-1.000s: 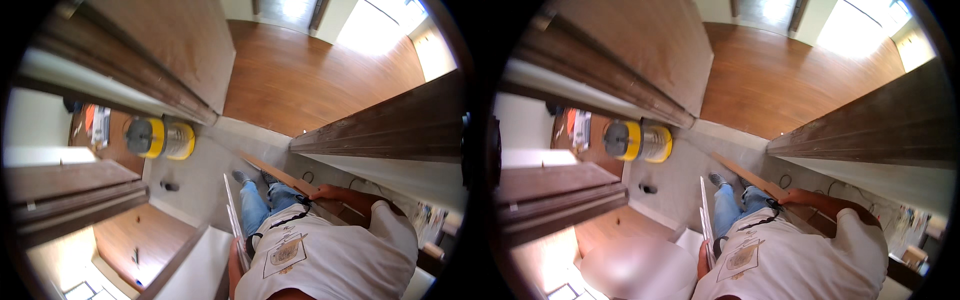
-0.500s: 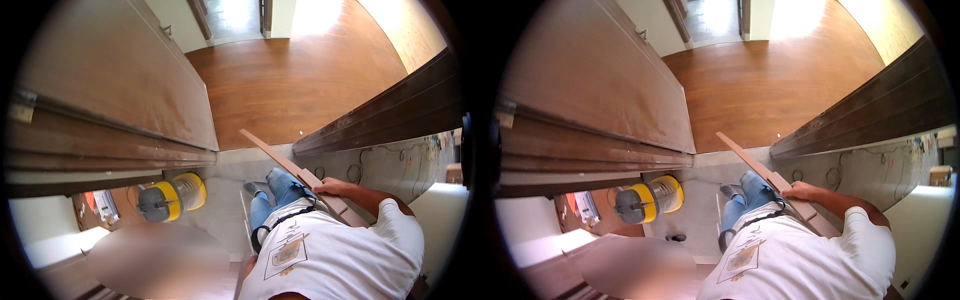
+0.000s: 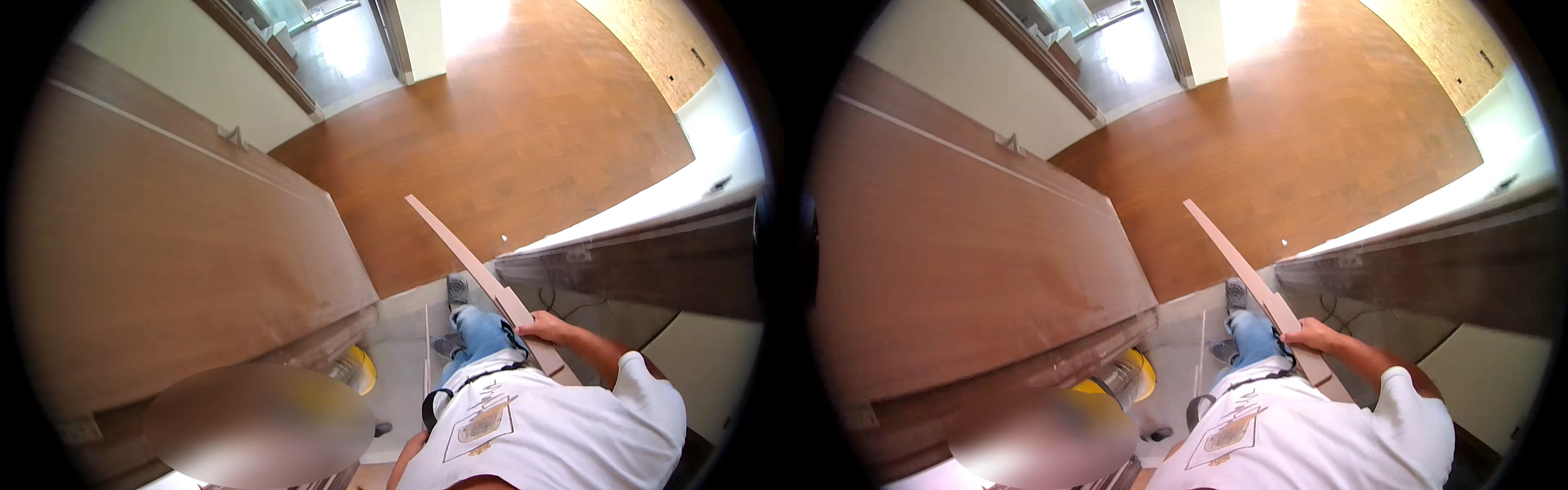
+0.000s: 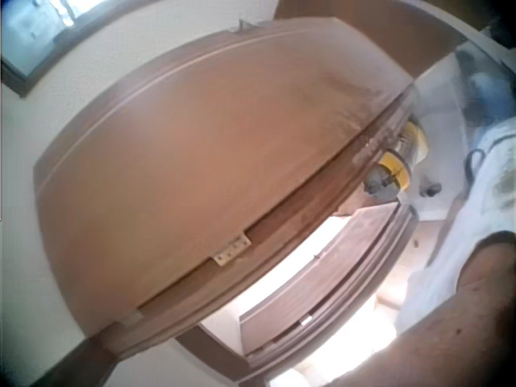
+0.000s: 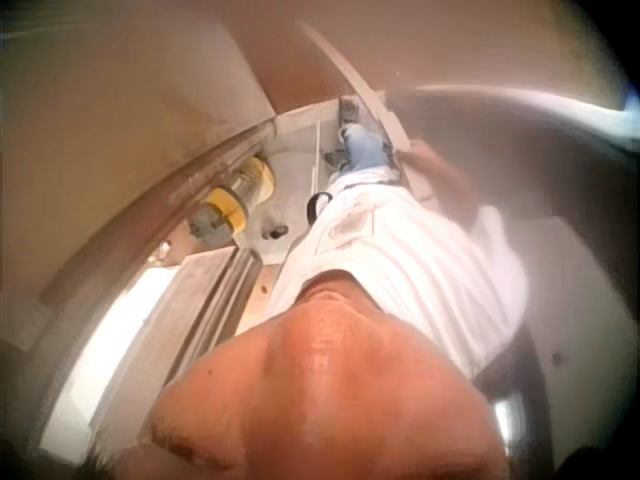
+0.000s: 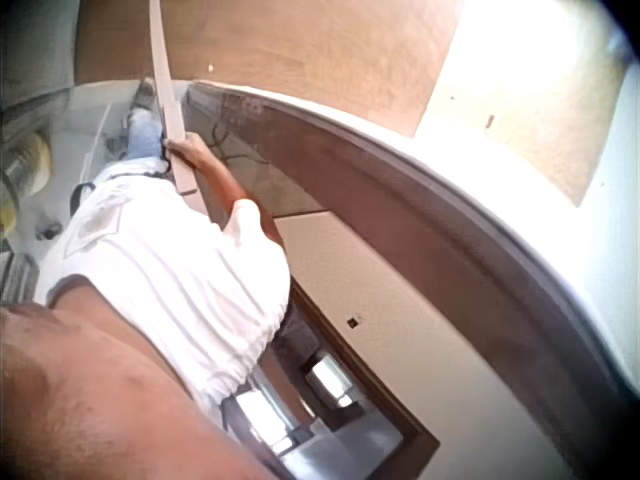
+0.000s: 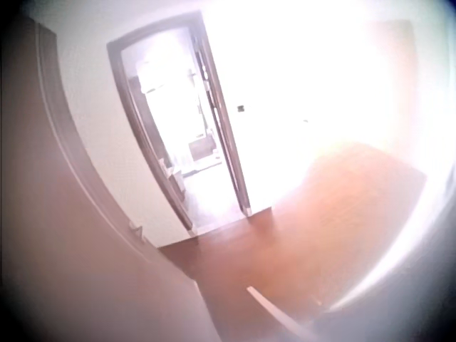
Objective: The person cuts wood strips using a miter saw, carries the cut pieces into a room with wood flooring, and positions them against the wall base, marking measurements with a pencil.
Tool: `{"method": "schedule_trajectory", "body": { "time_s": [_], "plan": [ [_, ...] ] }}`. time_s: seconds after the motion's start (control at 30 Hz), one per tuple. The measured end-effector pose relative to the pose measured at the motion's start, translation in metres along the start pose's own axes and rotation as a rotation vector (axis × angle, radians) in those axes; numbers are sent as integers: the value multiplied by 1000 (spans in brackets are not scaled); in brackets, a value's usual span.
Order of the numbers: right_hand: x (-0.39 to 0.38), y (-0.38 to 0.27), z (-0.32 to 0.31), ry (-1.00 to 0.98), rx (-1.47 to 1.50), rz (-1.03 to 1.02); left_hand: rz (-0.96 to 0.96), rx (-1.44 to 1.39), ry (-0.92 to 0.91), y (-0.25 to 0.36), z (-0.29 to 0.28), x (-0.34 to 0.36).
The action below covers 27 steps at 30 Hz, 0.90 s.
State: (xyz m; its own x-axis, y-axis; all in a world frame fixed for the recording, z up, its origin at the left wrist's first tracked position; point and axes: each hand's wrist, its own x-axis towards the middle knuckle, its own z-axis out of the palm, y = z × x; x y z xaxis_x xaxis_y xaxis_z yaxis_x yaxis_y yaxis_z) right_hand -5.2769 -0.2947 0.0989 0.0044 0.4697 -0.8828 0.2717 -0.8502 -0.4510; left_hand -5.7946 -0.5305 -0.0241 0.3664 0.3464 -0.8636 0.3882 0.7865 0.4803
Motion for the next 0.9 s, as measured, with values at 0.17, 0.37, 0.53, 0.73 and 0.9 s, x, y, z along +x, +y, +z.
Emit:
{"method": "schedule_trajectory", "body": {
  "time_s": [0.17, 0.37, 0.53, 0.73, 0.9],
  "plan": [
    [29, -51, -49, 52, 173, -65, -133, -91, -11, 174, -46, 15],
    [47, -77, -80, 118, 208, -72, -256, -320, 16, 326, -59, 19],
    [64, -86, -90, 197, 304, -65, -375, -428, 151, 407, -75, 74],
    [93, -96, -111, 290, 476, -80, -329, -284, 92, 549, -98, 170],
    [136, -127, -159, 476, 314, -177, -303, -245, -7, 663, -110, 279]
  ]
}}
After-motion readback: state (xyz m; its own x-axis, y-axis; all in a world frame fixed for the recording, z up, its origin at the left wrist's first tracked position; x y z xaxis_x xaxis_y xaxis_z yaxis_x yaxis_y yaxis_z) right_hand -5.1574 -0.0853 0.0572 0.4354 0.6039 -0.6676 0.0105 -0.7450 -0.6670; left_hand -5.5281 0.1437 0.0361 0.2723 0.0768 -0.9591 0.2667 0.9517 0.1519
